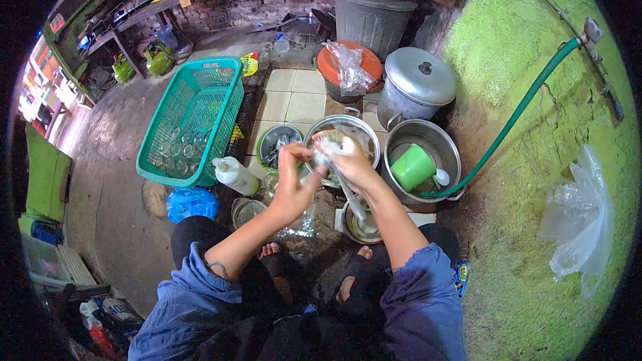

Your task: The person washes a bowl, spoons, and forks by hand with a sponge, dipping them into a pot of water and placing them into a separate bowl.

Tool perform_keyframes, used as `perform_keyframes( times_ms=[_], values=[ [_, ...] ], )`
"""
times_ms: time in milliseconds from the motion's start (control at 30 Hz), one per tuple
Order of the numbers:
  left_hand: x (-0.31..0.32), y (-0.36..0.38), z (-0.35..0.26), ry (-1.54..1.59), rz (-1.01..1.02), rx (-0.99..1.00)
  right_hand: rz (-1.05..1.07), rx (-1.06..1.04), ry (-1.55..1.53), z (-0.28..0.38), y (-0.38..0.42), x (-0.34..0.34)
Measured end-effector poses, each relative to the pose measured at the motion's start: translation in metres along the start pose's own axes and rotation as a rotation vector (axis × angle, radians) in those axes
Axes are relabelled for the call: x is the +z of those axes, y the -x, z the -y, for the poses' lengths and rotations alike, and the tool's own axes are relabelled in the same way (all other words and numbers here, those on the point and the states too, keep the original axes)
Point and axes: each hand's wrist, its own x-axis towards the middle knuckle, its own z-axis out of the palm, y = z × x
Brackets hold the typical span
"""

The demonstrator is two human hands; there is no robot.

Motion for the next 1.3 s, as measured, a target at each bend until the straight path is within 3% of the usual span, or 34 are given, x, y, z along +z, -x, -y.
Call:
perform_keyframes(
  times_ms=[67,100,133,200,267,333,367,400,500,567,667,700,800,867,933,1000,1067,1133,1167,1200,1267,1300],
  values=[
    [0.027,0.021,0.037,0.648,-0.017,-0.672,-0.107,-0.246,0.199,-0.019,-0.012,-0.007],
    [0.013,0.004,0.014,0.753,0.188,-1.072,-0.162,-0.228,0.288,-0.025,-0.016,-0.005],
    [0.011,0.004,0.022,0.917,0.473,-1.167,-0.231,-0.349,0.67,-0.029,-0.02,-0.003],
    [0.021,0.012,0.02,1.201,0.553,-1.146,-0.349,-0.491,1.021,-0.028,-0.011,0.008],
    [0.018,0.009,0.01,1.217,0.46,-1.212,-0.344,-0.504,0.96,-0.025,-0.008,0.014],
    [0.01,0.003,0.021,1.047,0.55,-1.055,-0.149,-0.242,0.631,-0.022,-0.013,0.006],
    [0.013,0.0,0.017,0.992,0.443,-1.182,-0.048,-0.142,0.491,-0.024,-0.017,-0.007],
    [0.014,0.003,0.02,0.994,0.441,-1.187,0.016,-0.259,0.658,-0.021,-0.022,-0.015],
    [0.025,0.011,0.033,0.571,0.397,-0.794,0.055,-0.273,0.433,-0.016,-0.022,-0.025],
    [0.027,0.01,0.037,0.498,0.432,-0.771,-0.003,-0.063,0.399,-0.005,-0.021,-0.025],
    [0.018,-0.002,0.031,0.464,0.489,-0.712,-0.135,-0.206,0.467,0.004,-0.017,-0.025],
    [0.015,-0.005,0.031,0.5,0.511,-0.671,-0.146,-0.165,0.37,0.007,-0.016,-0.027],
    [0.017,0.005,0.038,0.546,0.506,-0.679,-0.303,-0.341,0.383,0.007,-0.019,-0.034],
    [0.012,0.006,0.037,0.721,0.439,-0.781,-0.32,-0.31,0.335,0.005,-0.016,-0.038],
    [0.004,-0.001,0.03,0.895,0.368,-0.879,-0.008,-0.011,0.708,0.001,-0.011,-0.04],
    [-0.001,-0.008,0.026,1.01,0.18,-0.912,0.371,0.136,0.797,-0.024,-0.008,-0.033],
    [0.0,-0.008,0.032,1.081,0.163,-0.913,0.266,-0.055,0.857,-0.039,0.003,-0.004],
    [-0.003,-0.006,0.035,1.248,0.348,-0.967,0.24,-0.128,0.802,-0.06,-0.005,-0.007],
    [-0.003,-0.005,0.038,1.157,0.42,-0.944,0.213,-0.205,0.748,-0.07,-0.007,-0.009],
    [-0.002,-0.002,0.043,1.152,0.418,-0.951,0.216,-0.203,0.741,-0.066,-0.006,-0.004],
    [0.003,0.005,0.054,1.28,0.43,-1.059,0.158,0.003,0.825,-0.052,-0.004,0.006],
    [0.003,0.004,0.051,1.302,0.385,-1.108,0.169,-0.002,1.032,-0.061,-0.002,0.002]
  ],
)
